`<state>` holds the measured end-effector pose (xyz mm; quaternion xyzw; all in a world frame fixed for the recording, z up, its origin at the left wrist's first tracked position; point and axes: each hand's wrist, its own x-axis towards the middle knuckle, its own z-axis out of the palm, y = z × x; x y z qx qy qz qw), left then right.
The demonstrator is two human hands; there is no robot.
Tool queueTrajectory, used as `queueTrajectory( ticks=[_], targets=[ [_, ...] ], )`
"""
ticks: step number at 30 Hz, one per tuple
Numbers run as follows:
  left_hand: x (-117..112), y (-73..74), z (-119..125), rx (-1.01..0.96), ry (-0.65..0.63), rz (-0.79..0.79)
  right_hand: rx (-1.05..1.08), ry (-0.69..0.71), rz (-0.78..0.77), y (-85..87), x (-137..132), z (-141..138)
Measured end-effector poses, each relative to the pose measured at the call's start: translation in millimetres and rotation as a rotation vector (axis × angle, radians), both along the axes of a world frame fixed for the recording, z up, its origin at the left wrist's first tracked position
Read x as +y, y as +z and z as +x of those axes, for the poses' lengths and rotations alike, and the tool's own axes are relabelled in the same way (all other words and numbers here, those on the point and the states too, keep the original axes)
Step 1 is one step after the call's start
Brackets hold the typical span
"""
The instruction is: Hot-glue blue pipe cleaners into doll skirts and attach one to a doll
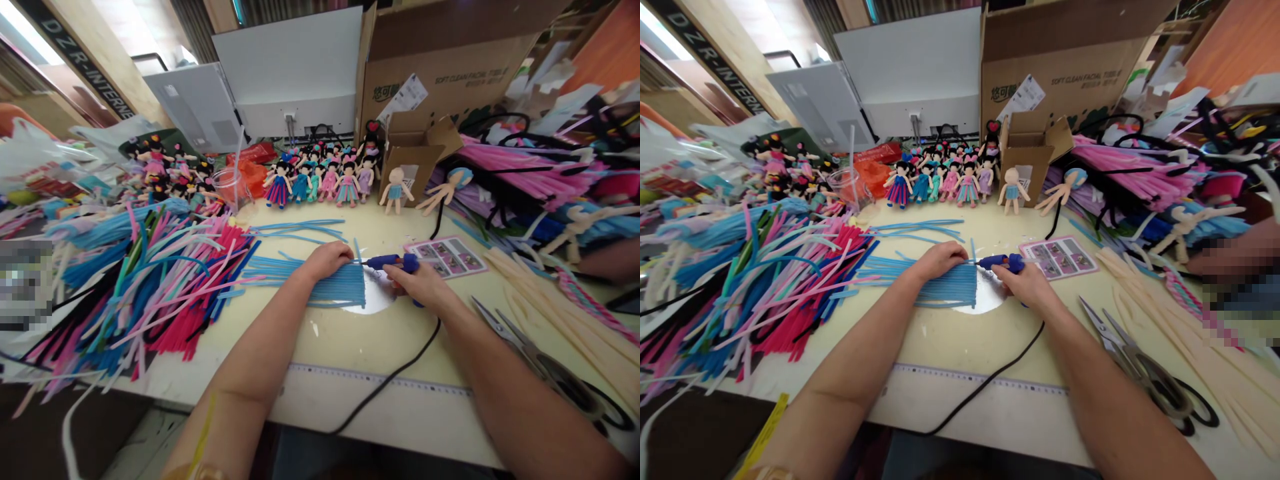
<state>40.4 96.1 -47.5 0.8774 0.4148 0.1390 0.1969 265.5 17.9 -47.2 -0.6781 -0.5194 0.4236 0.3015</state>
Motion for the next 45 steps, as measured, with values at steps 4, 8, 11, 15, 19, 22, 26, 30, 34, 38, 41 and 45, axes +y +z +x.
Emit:
queueTrajectory(
  ticks=[4,8,11,15,19,22,26,30,34,38,41,45],
  targets=[
    [-0.4,1.7,-0.6,0.002,0.000,-0.018,0.011,-0.008,0.016,-0.1,-0.3,0.4],
    [-0.2,2.4,-0.8,-0.002,0.004,-0.034,-0.005,-0.008,0.020,1.8,-0.6,1.1],
    [0.8,0.5,-0.9,-0.012,0.005,-0.029,-0.025,-0.010,0.012,3.1,-0.5,1.1],
    [1.2,-0.7,-0.6,-0.002,0.003,-0.018,-0.038,-0.003,0.015,4.0,-0.6,0.3],
    [0.5,0.4,0.1,0.014,0.006,-0.018,-0.056,-0.006,0.021,4.6,-0.7,0.2],
    [0.0,1.2,0.4,0.030,0.007,-0.018,-0.084,0.009,0.022,5.4,-0.6,0.5],
    [-0.2,1.0,0.5,0.038,0.002,-0.010,-0.140,0.020,-0.017,7.3,-0.3,0.4],
    [-0.3,0.8,0.6,0.053,-0.002,-0.002,-0.159,0.026,-0.016,8.9,-0.7,0.1],
    [-2.0,3.1,1.5,0.065,-0.005,0.009,-0.136,0.006,-0.017,11.2,-2.3,0.4],
    [-4.4,6.0,2.8,0.066,-0.004,0.019,-0.092,-0.010,0.009,12.0,-3.3,0.7],
    [-4.8,6.4,3.2,0.069,-0.005,0.022,-0.100,-0.003,0.045,10.2,-3.0,-0.1],
    [-4.5,5.2,3.3,0.071,-0.009,0.028,-0.139,0.007,0.049,9.4,-2.5,-2.4]
  ],
)
